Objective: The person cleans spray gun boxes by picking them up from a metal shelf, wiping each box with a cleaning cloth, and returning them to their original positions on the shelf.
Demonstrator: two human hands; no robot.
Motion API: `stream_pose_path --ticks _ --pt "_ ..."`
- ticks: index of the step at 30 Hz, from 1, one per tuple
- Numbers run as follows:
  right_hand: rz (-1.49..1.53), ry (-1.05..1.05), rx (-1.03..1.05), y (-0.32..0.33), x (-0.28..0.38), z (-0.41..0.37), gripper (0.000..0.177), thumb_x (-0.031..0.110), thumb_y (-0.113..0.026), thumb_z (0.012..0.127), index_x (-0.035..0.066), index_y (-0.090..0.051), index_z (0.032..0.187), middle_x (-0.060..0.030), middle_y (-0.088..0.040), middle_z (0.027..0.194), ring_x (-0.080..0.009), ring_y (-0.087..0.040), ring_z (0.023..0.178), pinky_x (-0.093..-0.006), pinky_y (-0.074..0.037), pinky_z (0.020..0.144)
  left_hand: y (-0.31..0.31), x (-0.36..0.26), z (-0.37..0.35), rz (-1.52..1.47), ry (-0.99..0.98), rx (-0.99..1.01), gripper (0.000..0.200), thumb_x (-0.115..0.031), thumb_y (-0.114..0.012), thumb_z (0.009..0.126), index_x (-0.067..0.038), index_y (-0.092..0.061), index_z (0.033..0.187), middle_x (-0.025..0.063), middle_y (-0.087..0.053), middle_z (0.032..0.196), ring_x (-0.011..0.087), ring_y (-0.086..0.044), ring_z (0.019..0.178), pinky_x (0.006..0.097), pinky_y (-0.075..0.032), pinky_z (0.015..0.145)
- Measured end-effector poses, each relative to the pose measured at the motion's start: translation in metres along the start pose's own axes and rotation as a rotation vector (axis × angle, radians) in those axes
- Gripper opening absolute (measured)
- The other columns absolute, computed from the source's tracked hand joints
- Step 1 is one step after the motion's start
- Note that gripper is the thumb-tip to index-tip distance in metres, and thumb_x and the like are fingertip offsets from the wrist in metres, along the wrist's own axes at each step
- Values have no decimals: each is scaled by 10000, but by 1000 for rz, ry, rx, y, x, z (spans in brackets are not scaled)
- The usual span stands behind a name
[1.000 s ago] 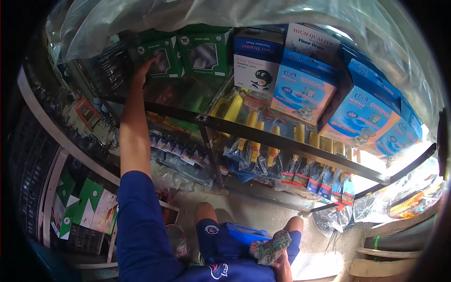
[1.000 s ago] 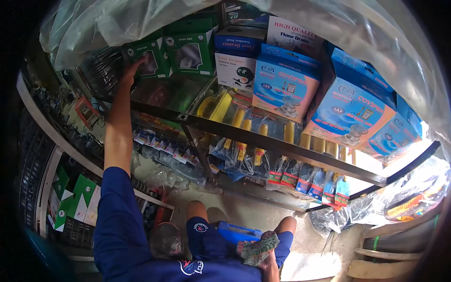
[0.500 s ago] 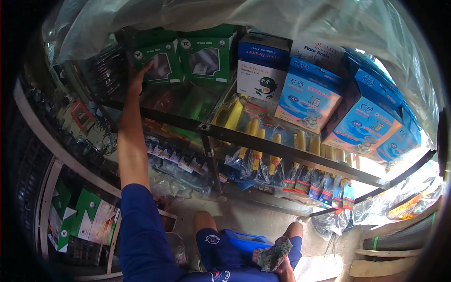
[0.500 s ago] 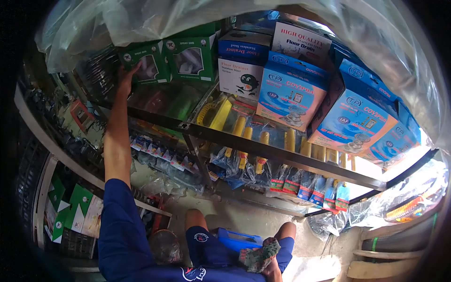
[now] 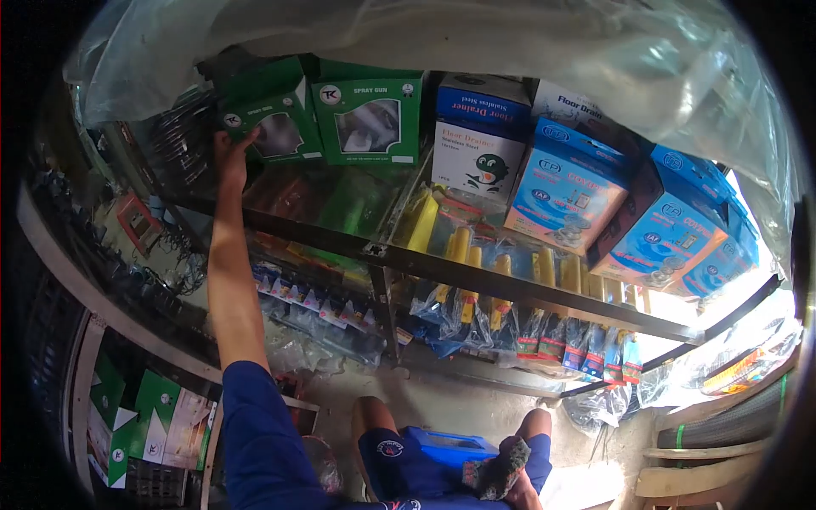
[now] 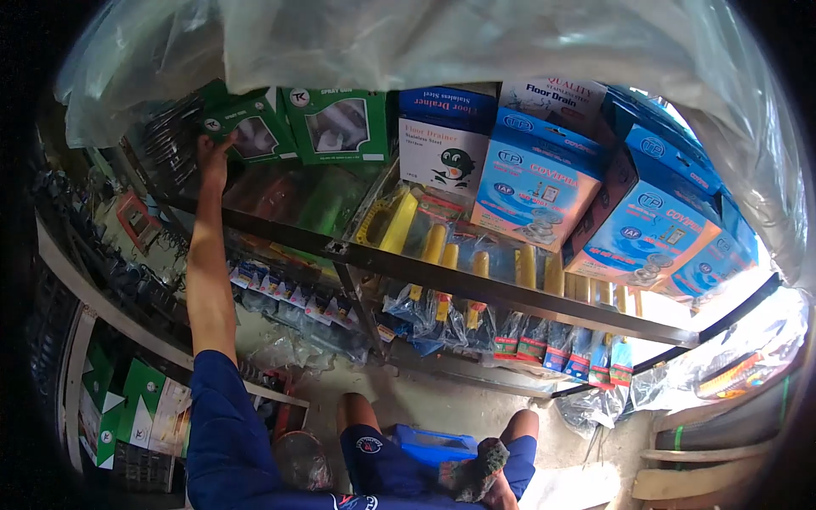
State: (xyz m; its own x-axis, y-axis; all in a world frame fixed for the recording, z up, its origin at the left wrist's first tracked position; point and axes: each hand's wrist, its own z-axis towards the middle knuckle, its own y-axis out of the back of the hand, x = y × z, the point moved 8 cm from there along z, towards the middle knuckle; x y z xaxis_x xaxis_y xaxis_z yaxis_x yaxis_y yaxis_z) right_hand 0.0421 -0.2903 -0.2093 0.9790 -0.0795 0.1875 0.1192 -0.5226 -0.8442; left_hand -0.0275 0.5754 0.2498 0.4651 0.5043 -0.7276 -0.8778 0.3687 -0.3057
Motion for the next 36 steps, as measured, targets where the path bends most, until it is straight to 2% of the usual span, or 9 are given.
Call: stream_pose_path --ticks 5,10,17,20,23,26,30,33,36 --pt "-163 121 206 -7 7 -1 743 552 -219 1012 4 -652 1266 -297 -589 1326 -442 -612 1160 -510 -498 973 2 8 4 17 21 -62 580 -13 -885 716 -41 -483 1133 97 -649 1100 175 -630 1027 333 -485 912" --pt "247 -153 -61 -46 -9 -7 706 615 -444 990 -34 -642 1182 -228 -677 1206 -399 -669 1067 -546 -537 967 -2 9 18 98 -28 -19 579 -93 -900 730 -36 -509 1154 88 -665 1085 177 -645 977 338 -489 883" --pt "-82 -41 -160 7 -5 -1 655 569 -388 1018 -9 -603 1240 -227 -641 1253 -385 -639 1128 -518 -524 989 -27 -8 2 305 -141 3 512 -232 -926 712 -26 -667 1102 19 -705 927 154 -656 871 344 -496 852" --pt "-102 -39 -160 7 -6 -1 648 558 -350 1028 7 -581 1280 -226 -618 1283 -383 -620 1160 -509 -515 999 -38 -15 9 362 -202 196 675 -259 -916 707 -13 -604 1253 98 -688 1117 214 -647 1037 368 -483 949" --pt "-139 -31 -155 4 -4 -3 644 547 -312 1038 24 -558 1320 -225 -596 1313 -381 -602 1191 -500 -506 1008 -43 -44 -12 827 -602 -58 795 -279 -881 731 6 -504 1371 181 -571 1329 305 -543 1229 425 -402 1061" --pt "-192 -8 -129 3 -3 -4 642 536 -273 1048 40 -536 1360 -224 -574 1342 -380 -584 1222 -491 -497 1018 -99 -112 -67 1068 -782 -160 827 -287 -857 747 17 -464 1408 234 -481 1424 399 -437 1346 498 -345 1117" --pt "-72 -66 -191 17 -12 1 679 618 -379 1019 11 -607 1221 -210 -657 1239 -375 -645 1138 -544 -530 991 -211 -130 -93 975 -978 441 851 -335 -835 760 -20 -451 1452 234 -369 1532 438 -312 1442 576 -253 1175" --pt "-160 -49 -244 -2 -8 -10 695 638 -381 1006 13 -627 1183 -208 -665 1225 -376 -657 1119 -552 -538 976 -258 -116 -107 1082 -1008 575 845 -412 -854 734 -29 -514 1406 237 -338 1554 464 -267 1461 584 -244 1179" --pt "-119 -32 -180 0 -9 -13 700 643 -377 1001 14 -632 1173 -203 -679 1199 -376 -666 1098 -555 -545 962 -251 -121 -117 998 -970 468 790 -458 -847 733 -90 -574 1376 242 -299 1577 470 -255 1469 605 -239 1177"
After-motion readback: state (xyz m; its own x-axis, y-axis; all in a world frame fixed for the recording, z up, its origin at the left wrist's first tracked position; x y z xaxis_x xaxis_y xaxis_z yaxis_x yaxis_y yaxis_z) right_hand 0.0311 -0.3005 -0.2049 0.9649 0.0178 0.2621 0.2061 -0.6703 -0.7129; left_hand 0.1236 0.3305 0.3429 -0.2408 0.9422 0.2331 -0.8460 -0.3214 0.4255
